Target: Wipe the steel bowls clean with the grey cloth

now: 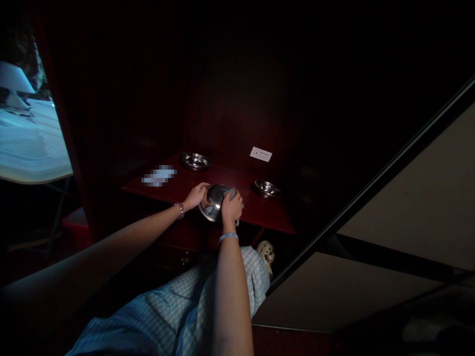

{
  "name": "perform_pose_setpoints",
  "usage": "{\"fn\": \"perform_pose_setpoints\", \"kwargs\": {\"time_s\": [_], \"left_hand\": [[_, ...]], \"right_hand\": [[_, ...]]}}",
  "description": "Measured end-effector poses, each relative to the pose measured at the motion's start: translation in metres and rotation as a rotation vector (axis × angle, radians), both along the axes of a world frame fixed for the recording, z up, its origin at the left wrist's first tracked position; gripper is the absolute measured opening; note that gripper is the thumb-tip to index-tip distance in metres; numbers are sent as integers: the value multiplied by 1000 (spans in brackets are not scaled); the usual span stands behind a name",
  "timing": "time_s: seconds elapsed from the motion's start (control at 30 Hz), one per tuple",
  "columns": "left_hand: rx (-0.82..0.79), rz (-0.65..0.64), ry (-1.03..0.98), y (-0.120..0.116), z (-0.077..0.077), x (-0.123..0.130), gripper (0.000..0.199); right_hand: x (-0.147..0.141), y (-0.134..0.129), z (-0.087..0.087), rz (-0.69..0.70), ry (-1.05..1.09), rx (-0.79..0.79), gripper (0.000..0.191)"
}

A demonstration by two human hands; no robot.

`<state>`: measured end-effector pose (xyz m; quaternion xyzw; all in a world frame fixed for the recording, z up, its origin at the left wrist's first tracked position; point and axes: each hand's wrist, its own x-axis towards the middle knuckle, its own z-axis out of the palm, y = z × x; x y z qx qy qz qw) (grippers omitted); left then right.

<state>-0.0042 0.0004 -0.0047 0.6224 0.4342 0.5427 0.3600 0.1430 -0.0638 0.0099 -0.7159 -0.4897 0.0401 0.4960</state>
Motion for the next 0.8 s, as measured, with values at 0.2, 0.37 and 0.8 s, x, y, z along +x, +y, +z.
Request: {"fn": "perform_pose_setpoints", "kwargs": {"time_s": [0.2,0.37,0.8], "left_hand": [[23,11,-22,0,-1,-2,28],[27,22,-37,2,-2,-2,29],[-10,34,-108,14,-9,-1,27]], "right_hand": [[-8,-6,7,17,-171,-5,55],[-14,-11,12,86,-403,9,54],[-34,-26,20,332,-736,0,50]]}}
